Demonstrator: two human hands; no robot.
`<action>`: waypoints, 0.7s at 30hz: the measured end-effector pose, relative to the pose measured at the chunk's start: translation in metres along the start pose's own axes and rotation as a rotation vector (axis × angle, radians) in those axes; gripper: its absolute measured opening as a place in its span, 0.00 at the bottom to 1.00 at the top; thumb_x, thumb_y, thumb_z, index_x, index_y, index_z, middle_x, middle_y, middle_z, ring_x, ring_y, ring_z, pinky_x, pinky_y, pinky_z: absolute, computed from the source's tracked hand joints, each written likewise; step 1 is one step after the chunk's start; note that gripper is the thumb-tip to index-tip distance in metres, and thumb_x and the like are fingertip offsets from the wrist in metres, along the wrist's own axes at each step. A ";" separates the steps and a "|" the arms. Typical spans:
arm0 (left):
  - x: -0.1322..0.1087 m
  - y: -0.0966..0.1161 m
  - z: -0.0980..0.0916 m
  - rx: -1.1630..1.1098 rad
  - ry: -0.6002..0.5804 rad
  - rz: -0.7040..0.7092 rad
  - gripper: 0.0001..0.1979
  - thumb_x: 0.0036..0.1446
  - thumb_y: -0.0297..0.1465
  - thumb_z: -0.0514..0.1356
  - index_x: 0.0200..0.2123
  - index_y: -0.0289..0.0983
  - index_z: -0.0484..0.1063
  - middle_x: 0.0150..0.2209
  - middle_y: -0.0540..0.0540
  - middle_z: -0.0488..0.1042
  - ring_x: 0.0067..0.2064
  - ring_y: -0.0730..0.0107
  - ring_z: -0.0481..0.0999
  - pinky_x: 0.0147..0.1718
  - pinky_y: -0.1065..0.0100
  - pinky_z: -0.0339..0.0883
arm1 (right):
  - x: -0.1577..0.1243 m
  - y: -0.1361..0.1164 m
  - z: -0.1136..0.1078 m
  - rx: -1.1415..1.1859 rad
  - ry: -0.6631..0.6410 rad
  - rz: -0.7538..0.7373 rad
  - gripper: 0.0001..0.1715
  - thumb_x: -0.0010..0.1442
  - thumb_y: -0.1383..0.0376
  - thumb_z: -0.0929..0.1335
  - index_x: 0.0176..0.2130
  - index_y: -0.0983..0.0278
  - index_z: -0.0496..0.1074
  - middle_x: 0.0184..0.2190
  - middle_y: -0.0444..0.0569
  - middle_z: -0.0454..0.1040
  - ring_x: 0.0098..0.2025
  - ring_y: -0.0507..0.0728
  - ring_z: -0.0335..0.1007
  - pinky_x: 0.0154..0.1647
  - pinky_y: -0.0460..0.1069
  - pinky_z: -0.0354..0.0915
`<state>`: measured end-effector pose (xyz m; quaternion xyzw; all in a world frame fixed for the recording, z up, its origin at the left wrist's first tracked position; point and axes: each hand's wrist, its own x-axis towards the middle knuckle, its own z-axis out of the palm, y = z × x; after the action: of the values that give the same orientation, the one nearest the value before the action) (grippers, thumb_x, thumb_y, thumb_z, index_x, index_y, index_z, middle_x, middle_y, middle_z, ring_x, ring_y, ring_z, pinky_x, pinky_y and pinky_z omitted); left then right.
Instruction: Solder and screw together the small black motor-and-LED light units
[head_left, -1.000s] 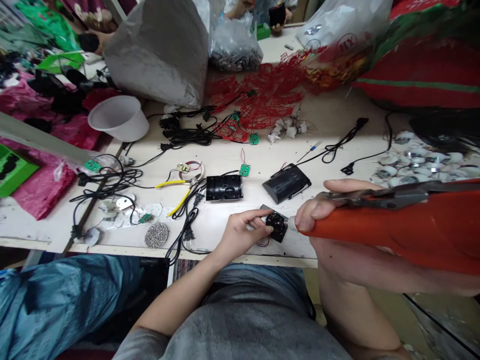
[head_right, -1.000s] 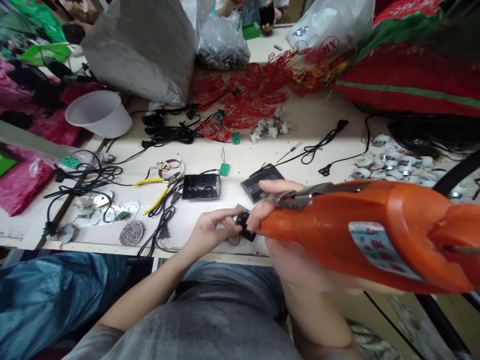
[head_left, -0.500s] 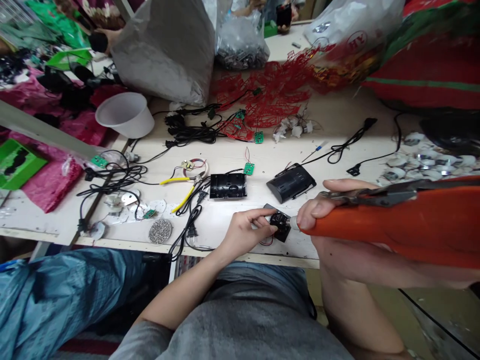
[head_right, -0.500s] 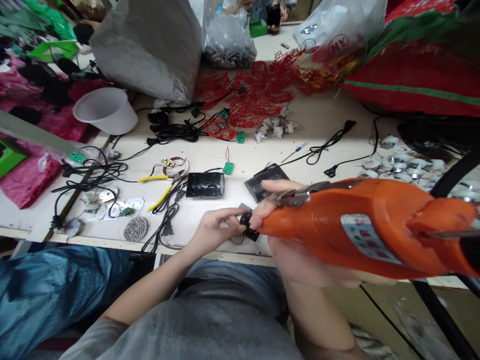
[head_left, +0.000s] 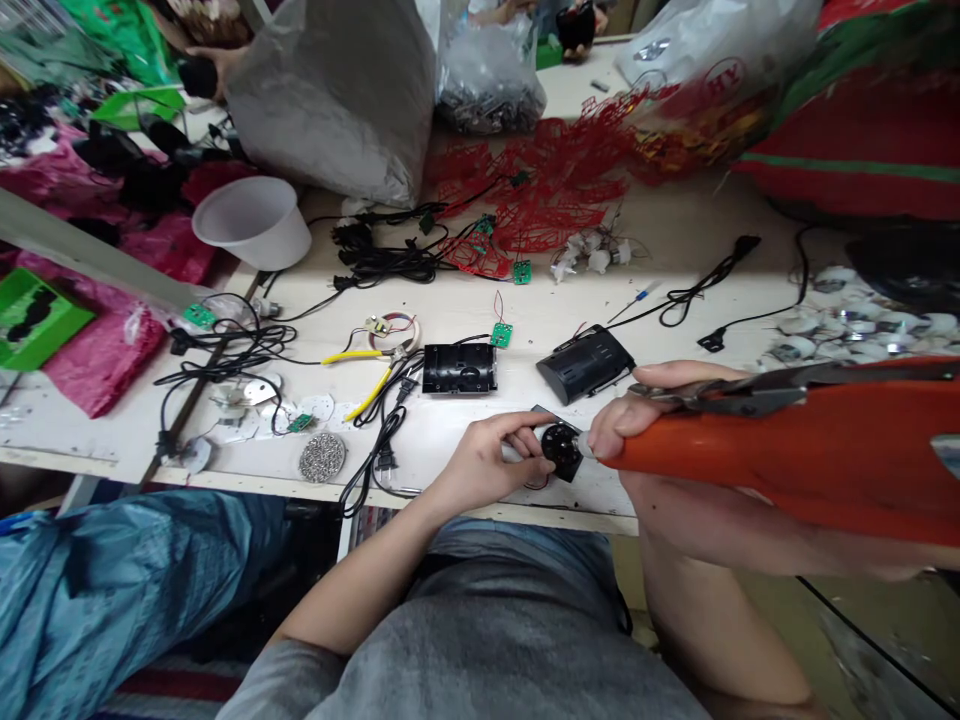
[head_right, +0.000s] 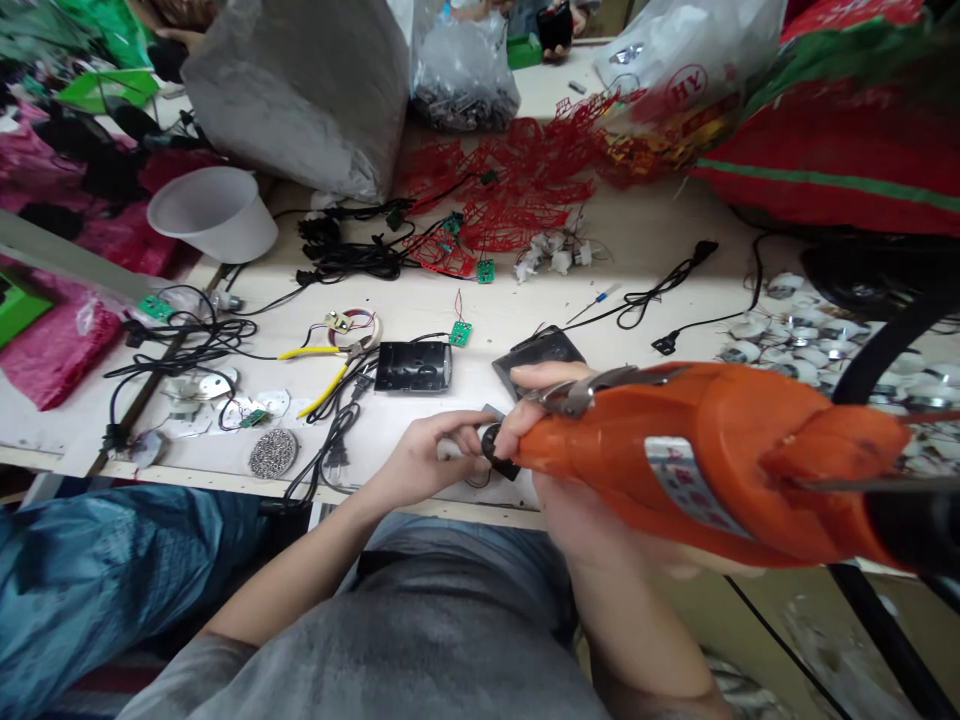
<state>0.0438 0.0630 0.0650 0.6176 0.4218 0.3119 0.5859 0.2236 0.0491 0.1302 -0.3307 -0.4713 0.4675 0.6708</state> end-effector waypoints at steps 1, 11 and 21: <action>0.000 -0.002 -0.004 0.070 0.002 0.062 0.29 0.48 0.30 0.71 0.56 0.37 0.74 0.37 0.45 0.76 0.38 0.66 0.76 0.41 0.64 0.73 | 0.001 -0.001 0.001 0.001 -0.010 0.003 0.29 0.64 0.42 0.63 0.47 0.59 0.77 0.34 0.51 0.75 0.26 0.58 0.72 0.27 0.56 0.70; 0.011 -0.023 -0.001 0.382 -0.104 0.294 0.43 0.44 0.37 0.76 0.63 0.41 0.66 0.64 0.35 0.66 0.65 0.44 0.65 0.64 0.45 0.60 | 0.006 -0.006 0.007 -0.086 -0.043 0.001 0.18 0.63 0.48 0.70 0.44 0.55 0.79 0.28 0.46 0.76 0.25 0.58 0.71 0.28 0.55 0.68; 0.014 -0.022 0.004 0.337 -0.053 0.246 0.31 0.44 0.36 0.76 0.53 0.42 0.75 0.61 0.37 0.69 0.62 0.47 0.70 0.60 0.48 0.66 | 0.005 -0.006 0.014 -0.015 -0.050 -0.022 0.29 0.59 0.41 0.68 0.42 0.61 0.80 0.28 0.47 0.74 0.24 0.58 0.70 0.24 0.55 0.67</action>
<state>0.0498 0.0728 0.0410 0.7617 0.3740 0.2896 0.4427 0.2129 0.0523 0.1415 -0.3186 -0.4951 0.4649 0.6612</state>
